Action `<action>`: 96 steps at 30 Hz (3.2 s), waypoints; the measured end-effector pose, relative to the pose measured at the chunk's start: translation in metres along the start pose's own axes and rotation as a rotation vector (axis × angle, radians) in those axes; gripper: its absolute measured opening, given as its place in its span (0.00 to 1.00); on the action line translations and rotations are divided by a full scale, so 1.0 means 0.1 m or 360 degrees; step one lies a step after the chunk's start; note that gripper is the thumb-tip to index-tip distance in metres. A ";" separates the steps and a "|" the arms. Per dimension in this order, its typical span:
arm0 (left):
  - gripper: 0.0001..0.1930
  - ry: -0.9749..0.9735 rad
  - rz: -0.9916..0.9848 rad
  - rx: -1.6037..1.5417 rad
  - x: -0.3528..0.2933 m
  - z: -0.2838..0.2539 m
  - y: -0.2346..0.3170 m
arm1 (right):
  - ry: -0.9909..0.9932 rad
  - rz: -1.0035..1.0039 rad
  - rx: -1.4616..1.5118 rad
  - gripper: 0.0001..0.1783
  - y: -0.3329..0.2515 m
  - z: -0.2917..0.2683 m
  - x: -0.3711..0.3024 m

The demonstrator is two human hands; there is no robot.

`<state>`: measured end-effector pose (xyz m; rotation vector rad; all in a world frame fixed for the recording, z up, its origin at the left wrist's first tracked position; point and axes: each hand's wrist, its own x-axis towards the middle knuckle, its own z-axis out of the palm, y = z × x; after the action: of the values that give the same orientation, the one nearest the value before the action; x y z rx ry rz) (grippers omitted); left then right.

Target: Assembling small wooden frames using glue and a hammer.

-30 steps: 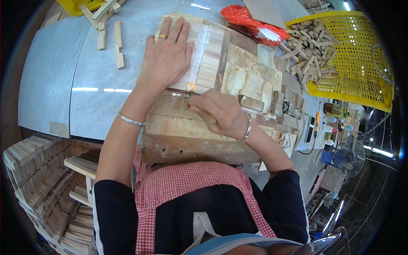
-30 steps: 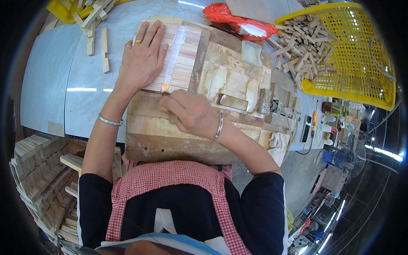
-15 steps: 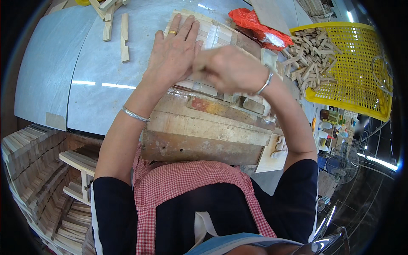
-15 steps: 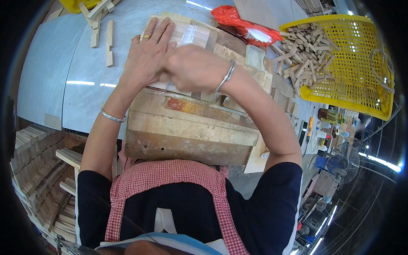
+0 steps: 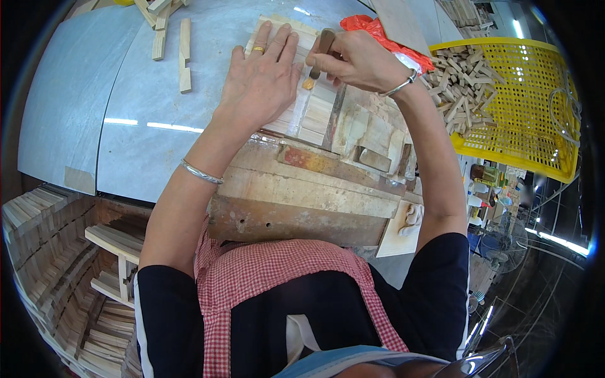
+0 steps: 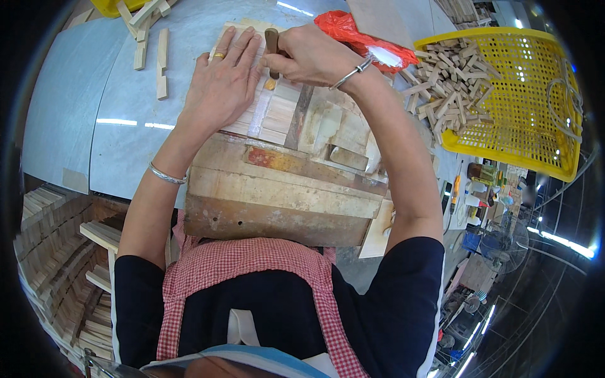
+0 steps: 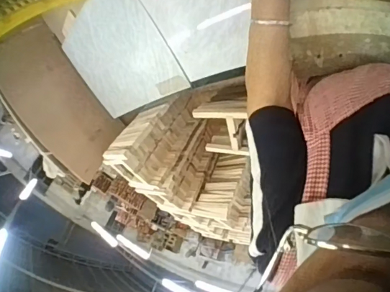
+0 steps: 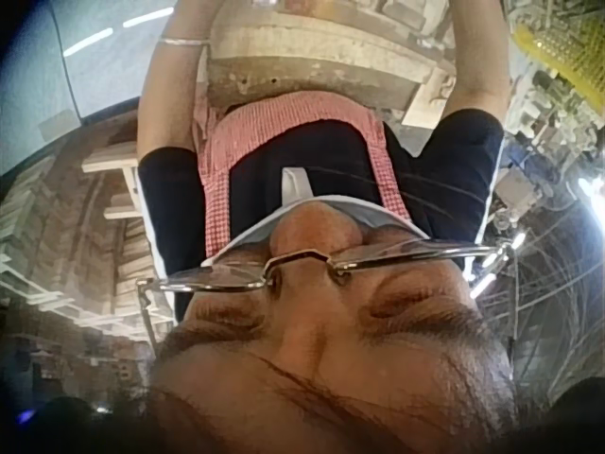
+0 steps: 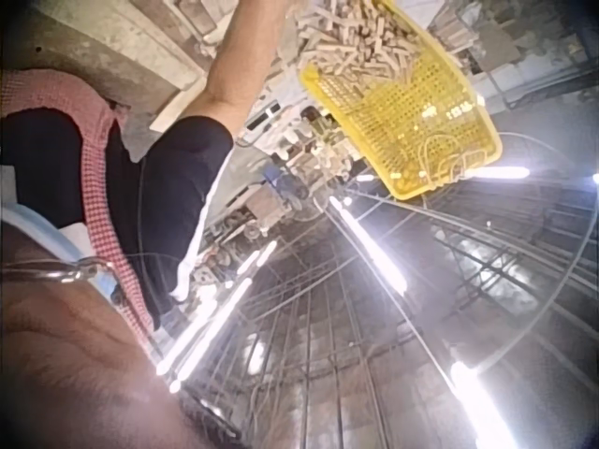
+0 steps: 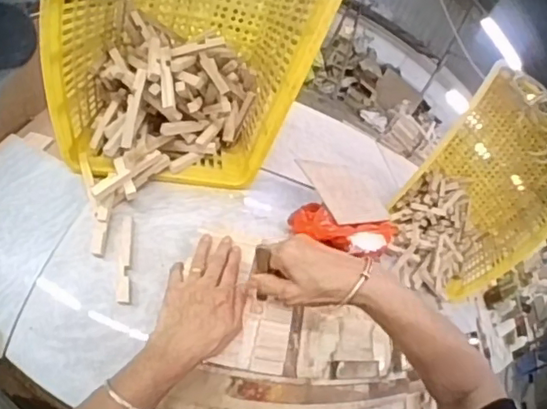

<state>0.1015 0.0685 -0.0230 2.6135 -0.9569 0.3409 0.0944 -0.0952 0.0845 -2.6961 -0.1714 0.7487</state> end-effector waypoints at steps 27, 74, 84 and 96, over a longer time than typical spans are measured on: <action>0.25 -0.0031 0.0041 0.0078 0.03 0.04 -0.02 | 0.0906 -0.0503 0.1072 0.06 -0.08 0.97 -0.92; 0.26 -0.0092 -0.0045 -0.0125 -0.01 -0.04 -0.03 | 0.0155 -0.0529 0.0034 0.13 -0.34 0.27 -0.24; 0.25 -0.0115 -0.0039 -0.0101 0.04 -0.06 0.04 | 0.0630 0.0026 -0.0090 0.19 0.23 -0.14 0.34; 0.26 -0.0038 -0.0014 -0.0079 0.00 0.01 0.00 | 0.0819 -0.0768 0.0056 0.06 -0.35 0.83 -0.63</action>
<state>0.1016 0.0688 -0.0239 2.5819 -0.9488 0.2807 -0.0039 -0.0515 0.0599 -2.5536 -0.6360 -0.0831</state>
